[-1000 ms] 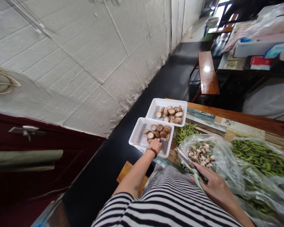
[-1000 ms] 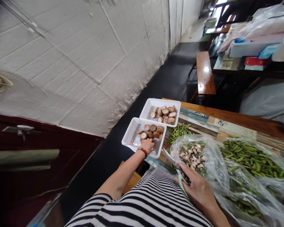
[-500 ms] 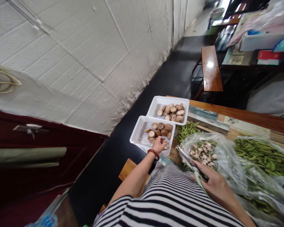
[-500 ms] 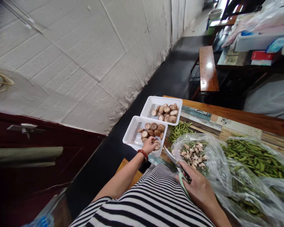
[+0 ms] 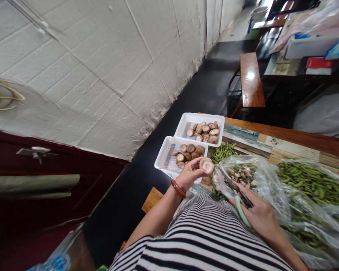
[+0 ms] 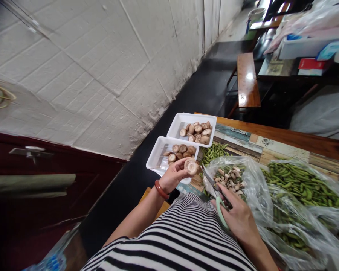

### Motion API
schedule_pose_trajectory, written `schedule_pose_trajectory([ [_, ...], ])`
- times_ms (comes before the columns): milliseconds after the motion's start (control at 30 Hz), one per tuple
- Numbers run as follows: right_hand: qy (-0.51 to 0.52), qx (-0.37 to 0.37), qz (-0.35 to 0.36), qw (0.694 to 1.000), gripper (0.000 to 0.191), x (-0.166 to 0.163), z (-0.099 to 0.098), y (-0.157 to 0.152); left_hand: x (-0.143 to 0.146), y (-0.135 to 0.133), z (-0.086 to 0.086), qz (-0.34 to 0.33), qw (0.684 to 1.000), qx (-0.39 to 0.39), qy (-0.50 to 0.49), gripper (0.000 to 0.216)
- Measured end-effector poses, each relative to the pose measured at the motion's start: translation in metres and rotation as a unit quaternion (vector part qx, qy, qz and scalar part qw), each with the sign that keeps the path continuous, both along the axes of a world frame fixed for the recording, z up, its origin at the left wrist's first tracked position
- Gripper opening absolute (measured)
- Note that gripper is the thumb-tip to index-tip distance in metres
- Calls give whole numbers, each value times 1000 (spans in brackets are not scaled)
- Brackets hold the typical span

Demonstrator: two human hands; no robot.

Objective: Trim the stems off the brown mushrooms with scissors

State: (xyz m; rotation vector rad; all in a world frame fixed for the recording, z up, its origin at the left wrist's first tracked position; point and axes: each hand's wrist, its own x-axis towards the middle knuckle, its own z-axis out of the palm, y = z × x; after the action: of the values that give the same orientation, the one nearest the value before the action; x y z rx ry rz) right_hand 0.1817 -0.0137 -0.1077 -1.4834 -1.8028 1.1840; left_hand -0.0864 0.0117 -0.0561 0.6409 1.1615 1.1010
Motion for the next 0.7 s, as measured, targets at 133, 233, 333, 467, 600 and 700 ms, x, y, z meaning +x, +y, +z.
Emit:
schedule_pose_trajectory([
  [133, -2, -7, -41, 999, 62, 8, 2, -2, 4, -5, 12, 0, 1000, 7, 0, 69],
  [233, 27, -12, -93, 995, 67, 11, 3, -5, 4, -7, 16, 1, 1000, 14, -4, 69],
  [333, 35, -49, -116, 991, 70, 12, -1, -4, 4, -8, 13, -5, 1000, 25, -11, 65],
  [467, 29, -119, -107, 987, 60, 9, -7, 2, 2, -5, -10, 11, 1000, -21, -8, 61],
  [600, 106, -179, -95, 973, 52, 4, -9, 4, -7, 7, -47, 58, 993, -92, 38, 43],
  [700, 121, -170, -94, 974, 49, -3, -6, 4, -16, 32, -66, 76, 990, -101, 65, 28],
])
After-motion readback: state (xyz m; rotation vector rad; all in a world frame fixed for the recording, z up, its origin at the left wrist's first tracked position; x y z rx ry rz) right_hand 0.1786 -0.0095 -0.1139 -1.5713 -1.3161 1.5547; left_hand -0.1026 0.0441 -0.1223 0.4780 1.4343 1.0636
